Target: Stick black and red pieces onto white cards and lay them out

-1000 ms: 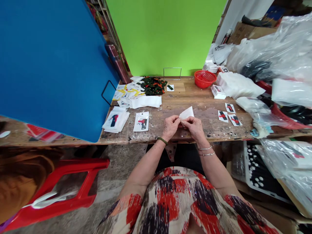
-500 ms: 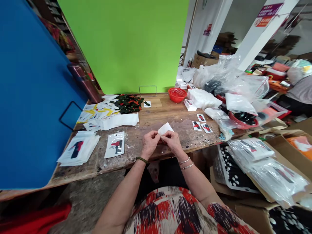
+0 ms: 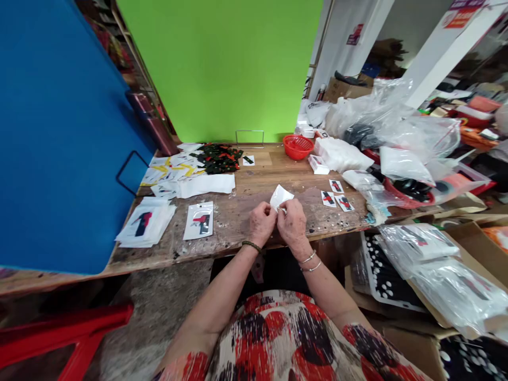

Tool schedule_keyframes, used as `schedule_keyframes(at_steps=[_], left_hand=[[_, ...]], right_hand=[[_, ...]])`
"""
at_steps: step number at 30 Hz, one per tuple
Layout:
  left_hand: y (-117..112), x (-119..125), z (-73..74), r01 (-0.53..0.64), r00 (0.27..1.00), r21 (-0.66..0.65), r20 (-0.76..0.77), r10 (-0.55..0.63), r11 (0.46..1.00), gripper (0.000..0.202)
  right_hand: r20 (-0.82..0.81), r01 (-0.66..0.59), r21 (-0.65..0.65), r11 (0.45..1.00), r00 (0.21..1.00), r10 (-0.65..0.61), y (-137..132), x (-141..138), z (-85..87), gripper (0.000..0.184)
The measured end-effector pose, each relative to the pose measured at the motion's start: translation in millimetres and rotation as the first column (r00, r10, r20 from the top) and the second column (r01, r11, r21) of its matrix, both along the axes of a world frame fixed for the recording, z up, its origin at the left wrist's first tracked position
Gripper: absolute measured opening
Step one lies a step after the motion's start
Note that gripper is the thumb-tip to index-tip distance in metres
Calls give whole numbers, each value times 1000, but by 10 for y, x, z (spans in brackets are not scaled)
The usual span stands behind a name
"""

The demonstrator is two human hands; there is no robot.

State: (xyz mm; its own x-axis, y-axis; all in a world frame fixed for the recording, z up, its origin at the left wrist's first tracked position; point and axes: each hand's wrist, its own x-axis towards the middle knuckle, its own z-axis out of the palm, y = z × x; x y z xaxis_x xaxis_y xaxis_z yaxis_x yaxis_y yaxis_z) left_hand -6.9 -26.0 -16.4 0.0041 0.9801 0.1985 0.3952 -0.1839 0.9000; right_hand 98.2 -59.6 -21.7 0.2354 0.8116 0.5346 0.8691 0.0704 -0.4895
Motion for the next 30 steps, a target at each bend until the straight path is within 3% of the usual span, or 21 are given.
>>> schedule_keyframes(at_steps=[3,5,6,8,10,12,14,17,20,22,26,30], left_hand=[[-152,87,39,61,994,16,89,-62,998,14],[-237,109,53,146,956,-67,267,-123,987,13],[-260,106,60,221,901,-137,407,-148,966,10],[-255,84,83,421,701,-250,700,-137,872,12],[-187,64,119,573,470,-275,882,-35,772,24],[-95,72,160,603,317,-302,940,126,738,21],[-26,106,197,574,219,-377,926,307,727,18],[-20,172,255,564,129,-435,886,446,702,30],[-80,221,333,586,101,-420,887,451,693,34],[-98,252,374,592,126,-428,886,446,683,32],[-53,411,354,552,236,-479,875,423,682,24],[-16,691,289,517,346,-523,852,393,678,20]], right_hand=[[69,25,-8,1000,997,-25,61,159,32,20],[46,32,36,999,998,-34,109,269,33,20],[26,23,69,997,999,-24,124,314,30,21],[4,-39,126,991,999,39,129,363,20,23],[26,-175,159,972,985,173,102,352,6,24],[58,-300,183,936,954,294,61,299,-13,25],[58,-303,215,928,953,298,26,239,-35,19],[-14,-143,251,957,988,151,0,180,-67,18],[-83,-92,246,965,990,116,-18,151,-80,29],[-110,-98,231,968,986,126,-37,149,-72,33],[-147,-113,158,981,980,136,-102,248,-50,30],[-250,-159,41,986,954,164,-192,596,-35,37]])
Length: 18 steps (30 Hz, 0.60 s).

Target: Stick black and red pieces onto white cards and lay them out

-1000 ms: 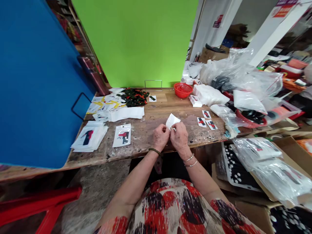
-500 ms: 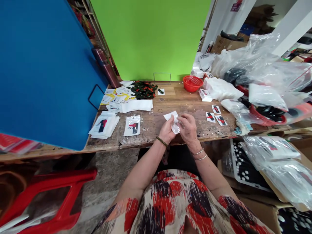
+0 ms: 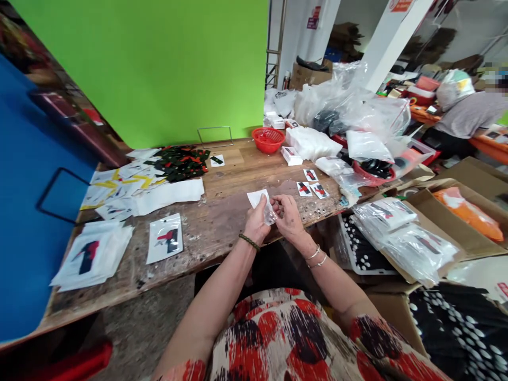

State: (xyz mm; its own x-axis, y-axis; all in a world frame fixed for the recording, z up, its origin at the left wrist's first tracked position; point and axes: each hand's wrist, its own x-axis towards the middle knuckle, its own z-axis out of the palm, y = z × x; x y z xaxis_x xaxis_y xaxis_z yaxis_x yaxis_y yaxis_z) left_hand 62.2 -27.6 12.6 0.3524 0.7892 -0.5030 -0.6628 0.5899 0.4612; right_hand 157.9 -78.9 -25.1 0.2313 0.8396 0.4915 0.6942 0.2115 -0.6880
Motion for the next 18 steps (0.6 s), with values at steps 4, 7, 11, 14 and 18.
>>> schedule_keyframes(at_steps=[4,7,11,14,18], left_hand=[[78,238,22,28,995,13,-92,-27,1000,17],[200,379,53,79,989,31,-125,-75,996,15],[372,525,45,123,984,19,-132,-119,992,13],[468,548,17,142,983,7,-115,-140,990,14],[553,466,-1,130,987,-11,-94,-130,991,11]], right_hand=[[-188,-193,-262,946,971,147,59,704,98,49],[-125,67,-394,917,984,-125,306,1344,226,33],[249,462,-512,724,887,-390,748,1925,365,25],[389,530,-593,606,847,-361,1006,2046,402,34],[439,562,-637,528,827,-351,1220,2032,380,42]])
